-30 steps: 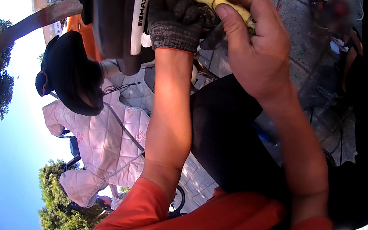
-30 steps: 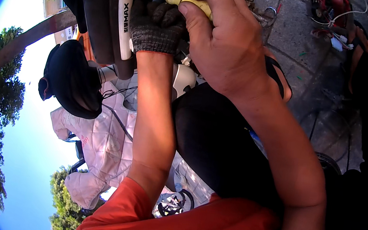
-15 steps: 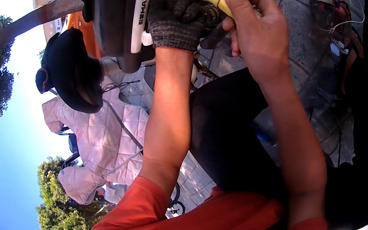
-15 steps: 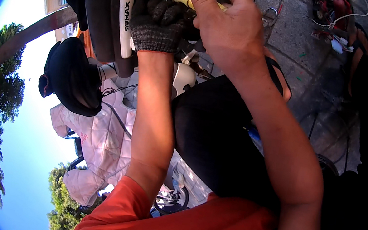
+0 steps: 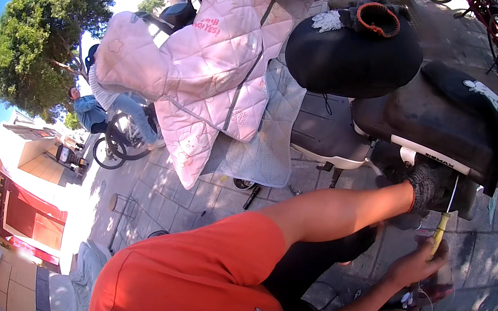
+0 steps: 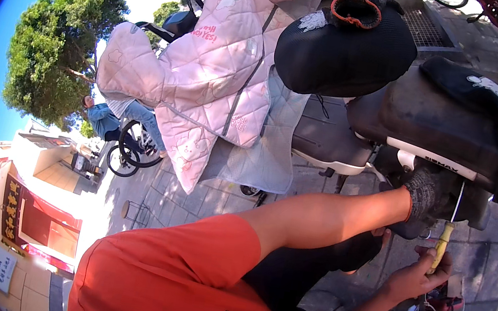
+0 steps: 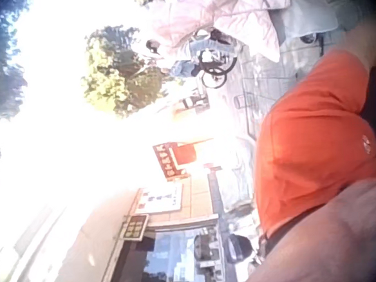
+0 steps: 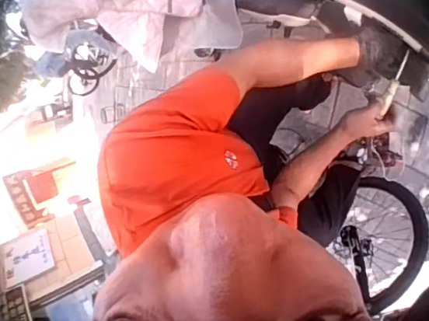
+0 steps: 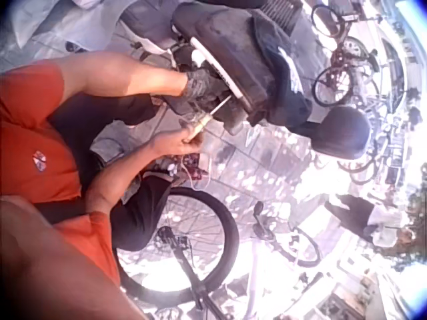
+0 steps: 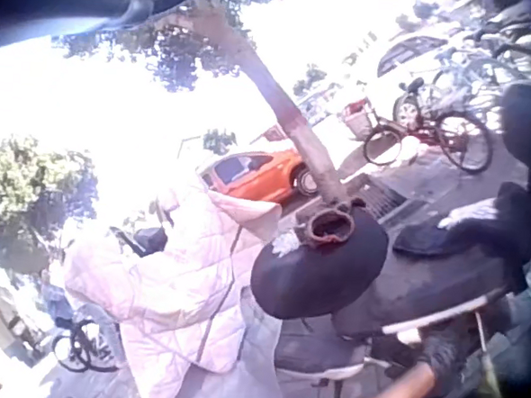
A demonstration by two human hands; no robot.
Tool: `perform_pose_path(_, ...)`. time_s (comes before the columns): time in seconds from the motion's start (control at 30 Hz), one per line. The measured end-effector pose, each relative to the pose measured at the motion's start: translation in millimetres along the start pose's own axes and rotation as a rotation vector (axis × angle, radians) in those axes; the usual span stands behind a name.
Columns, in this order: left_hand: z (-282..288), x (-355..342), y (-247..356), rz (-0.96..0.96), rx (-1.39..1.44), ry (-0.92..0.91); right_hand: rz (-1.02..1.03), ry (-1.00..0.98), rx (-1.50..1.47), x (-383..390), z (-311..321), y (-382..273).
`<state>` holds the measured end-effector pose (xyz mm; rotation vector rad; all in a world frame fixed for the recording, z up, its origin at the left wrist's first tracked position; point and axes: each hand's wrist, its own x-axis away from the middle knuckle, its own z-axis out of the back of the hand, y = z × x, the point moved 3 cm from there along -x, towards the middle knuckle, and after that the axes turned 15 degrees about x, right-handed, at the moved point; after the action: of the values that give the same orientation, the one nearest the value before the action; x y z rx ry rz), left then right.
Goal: The person walks to a bicycle, puts on gloves, and uses a screwdriver to adjust the handlebars. They then test the handlebars and move the bicycle slightly.
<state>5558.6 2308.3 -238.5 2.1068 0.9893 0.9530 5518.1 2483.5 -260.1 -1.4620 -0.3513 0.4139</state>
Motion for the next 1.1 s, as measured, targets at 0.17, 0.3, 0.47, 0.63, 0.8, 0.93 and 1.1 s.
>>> perform_pose_path(0.17, 12.7, -13.1, -14.4, -0.072, -0.216, 0.004, -0.362, -0.174, -0.321, -2.5, 0.8, 10.6)
perform_pose_path(0.3, 33.3, -31.8, -18.5, 0.02, -0.026, -0.003, -0.314, -0.079, -0.464, -12.6, -6.1, -2.8)
perform_pose_path(0.47, 17.5, -10.5, -4.6, 0.196, 0.353, 0.079, -0.155, -0.132, -0.124, -10.9, 8.9, -23.4)
perform_pose_path(0.63, 8.6, -16.3, -10.7, 0.225, 0.23, 0.071, -0.426, -0.17, -0.164, -32.8, 21.0, -2.3)
perform_pose_path(0.8, 0.0, 1.6, -5.7, 0.184, 0.194, 0.16, 0.004, -0.085, 0.095, -16.3, 30.7, -16.9)
perform_pose_path(0.93, -17.2, 15.3, -0.9, 0.097, 0.105, 0.162, -0.197, -0.168, 0.223, -24.7, 34.5, -21.2)
perform_pose_path(1.1, -24.8, 15.0, -4.2, 0.078, 0.02, 0.286, -0.013, -0.021, 0.179, -25.7, 30.5, -19.1)
